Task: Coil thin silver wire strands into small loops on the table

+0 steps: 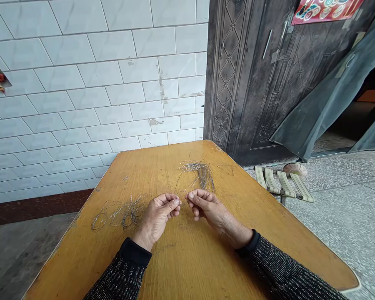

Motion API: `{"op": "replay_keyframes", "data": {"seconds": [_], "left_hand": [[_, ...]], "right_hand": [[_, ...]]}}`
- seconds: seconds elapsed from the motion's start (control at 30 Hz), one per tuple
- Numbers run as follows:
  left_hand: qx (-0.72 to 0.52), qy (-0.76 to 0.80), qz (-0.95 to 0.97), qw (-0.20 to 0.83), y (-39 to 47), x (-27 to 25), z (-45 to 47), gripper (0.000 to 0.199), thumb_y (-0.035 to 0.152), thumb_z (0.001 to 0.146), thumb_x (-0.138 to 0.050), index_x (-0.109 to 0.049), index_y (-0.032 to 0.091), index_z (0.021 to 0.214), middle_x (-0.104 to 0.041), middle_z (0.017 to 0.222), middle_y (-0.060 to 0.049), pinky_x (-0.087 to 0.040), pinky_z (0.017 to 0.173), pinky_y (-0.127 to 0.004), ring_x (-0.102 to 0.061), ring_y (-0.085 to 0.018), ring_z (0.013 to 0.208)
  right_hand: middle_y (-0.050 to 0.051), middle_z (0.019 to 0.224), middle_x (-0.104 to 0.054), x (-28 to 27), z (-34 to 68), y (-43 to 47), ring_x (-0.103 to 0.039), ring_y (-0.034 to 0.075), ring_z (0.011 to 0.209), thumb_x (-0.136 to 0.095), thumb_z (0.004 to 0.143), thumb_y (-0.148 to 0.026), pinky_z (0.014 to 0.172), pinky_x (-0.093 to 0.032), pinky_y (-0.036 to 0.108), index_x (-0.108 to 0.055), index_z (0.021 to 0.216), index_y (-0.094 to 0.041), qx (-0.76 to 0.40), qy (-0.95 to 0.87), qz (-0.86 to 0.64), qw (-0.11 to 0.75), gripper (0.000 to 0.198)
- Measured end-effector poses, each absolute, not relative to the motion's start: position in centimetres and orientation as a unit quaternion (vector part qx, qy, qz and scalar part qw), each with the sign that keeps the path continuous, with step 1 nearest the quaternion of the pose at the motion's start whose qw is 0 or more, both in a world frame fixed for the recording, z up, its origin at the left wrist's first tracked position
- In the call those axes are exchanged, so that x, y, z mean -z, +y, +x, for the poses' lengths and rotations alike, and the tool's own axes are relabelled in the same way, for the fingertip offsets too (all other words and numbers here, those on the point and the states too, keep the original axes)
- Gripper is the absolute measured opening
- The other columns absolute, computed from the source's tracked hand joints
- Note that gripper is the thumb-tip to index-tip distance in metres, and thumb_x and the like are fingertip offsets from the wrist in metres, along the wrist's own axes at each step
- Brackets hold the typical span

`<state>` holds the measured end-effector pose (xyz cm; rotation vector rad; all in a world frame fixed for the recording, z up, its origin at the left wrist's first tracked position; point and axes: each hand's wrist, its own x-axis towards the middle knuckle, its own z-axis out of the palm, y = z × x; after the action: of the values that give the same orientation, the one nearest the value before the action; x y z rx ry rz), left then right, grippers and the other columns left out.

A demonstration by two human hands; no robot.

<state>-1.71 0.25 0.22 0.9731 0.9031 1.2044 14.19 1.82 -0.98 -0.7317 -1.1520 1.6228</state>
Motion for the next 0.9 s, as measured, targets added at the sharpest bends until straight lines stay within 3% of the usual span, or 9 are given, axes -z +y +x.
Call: {"op": "replay_keyframes", "data": {"seconds": [0.2,0.47,0.6,0.7,0.83,0.9], "left_hand": [[-0.513,0.372,0.417,0.651,-0.1,-0.5,-1.4,0.022,0.024,0.06,-0.075,-0.062,0.012,0.073,-0.061,0.071,-0.001,-0.043,0.057,-0.021,-0.056,-0.009,0.062],[-0.513,0.347,0.363,0.696,0.4,0.0,-1.8,0.019,0.02,0.062,-0.075,-0.062,0.013,0.073,-0.061,0.07,0.0,-0.044,0.054,-0.018,-0.055,-0.007,0.06],[-0.494,0.353,0.364,0.707,0.2,0.0,-1.7,0.022,0.022,0.06,-0.076,-0.061,0.013,0.075,-0.06,0.069,0.0,-0.043,0.053,-0.018,-0.054,-0.006,0.057],[-0.54,0.397,0.394,0.629,0.0,-0.3,-1.5,0.025,0.027,0.062,-0.073,-0.06,0.017,0.08,-0.059,0.074,0.001,-0.042,0.053,-0.019,-0.053,-0.008,0.059],[-0.6,0.449,0.538,0.386,-0.4,-0.9,-1.4,0.014,0.027,0.066,-0.07,-0.063,0.02,0.075,-0.057,0.078,-0.001,-0.041,0.055,-0.021,-0.051,-0.011,0.065],[-0.576,0.443,0.607,0.321,-0.7,-1.2,-1.3,0.01,0.026,0.066,-0.069,-0.066,0.02,0.074,-0.057,0.087,-0.004,-0.041,0.057,-0.022,-0.051,-0.013,0.068]], "right_hand": [[-0.005,0.051,-0.052,1.0,14.4,1.9,-0.045,0.003,0.037,-0.064,0.07,-0.045,0.037,-0.039,0.016,-0.054,0.062,-0.015,-0.649,-0.497,-0.298,0.492,0.033],[-0.004,0.063,-0.056,0.8,14.4,1.6,-0.048,0.003,0.042,-0.07,0.065,-0.037,0.039,-0.041,0.016,-0.061,0.082,-0.016,-0.675,-0.497,-0.275,0.471,0.028],[-0.003,0.062,-0.057,0.9,14.4,1.6,-0.048,0.003,0.042,-0.068,0.068,-0.038,0.039,-0.042,0.016,-0.06,0.073,-0.015,-0.685,-0.493,-0.253,0.472,0.025],[-0.003,0.058,-0.057,0.9,14.4,1.7,-0.048,0.003,0.04,-0.068,0.068,-0.039,0.039,-0.042,0.015,-0.058,0.066,-0.014,-0.689,-0.486,-0.249,0.476,0.027],[-0.004,0.052,-0.055,0.9,14.3,1.7,-0.045,0.003,0.038,-0.07,0.066,-0.04,0.037,-0.04,0.014,-0.058,0.063,-0.015,-0.693,-0.469,-0.252,0.486,0.028],[-0.005,0.05,-0.053,0.8,14.2,1.7,-0.043,0.003,0.038,-0.071,0.064,-0.039,0.036,-0.039,0.014,-0.058,0.061,-0.015,-0.696,-0.457,-0.252,0.494,0.028]]}}
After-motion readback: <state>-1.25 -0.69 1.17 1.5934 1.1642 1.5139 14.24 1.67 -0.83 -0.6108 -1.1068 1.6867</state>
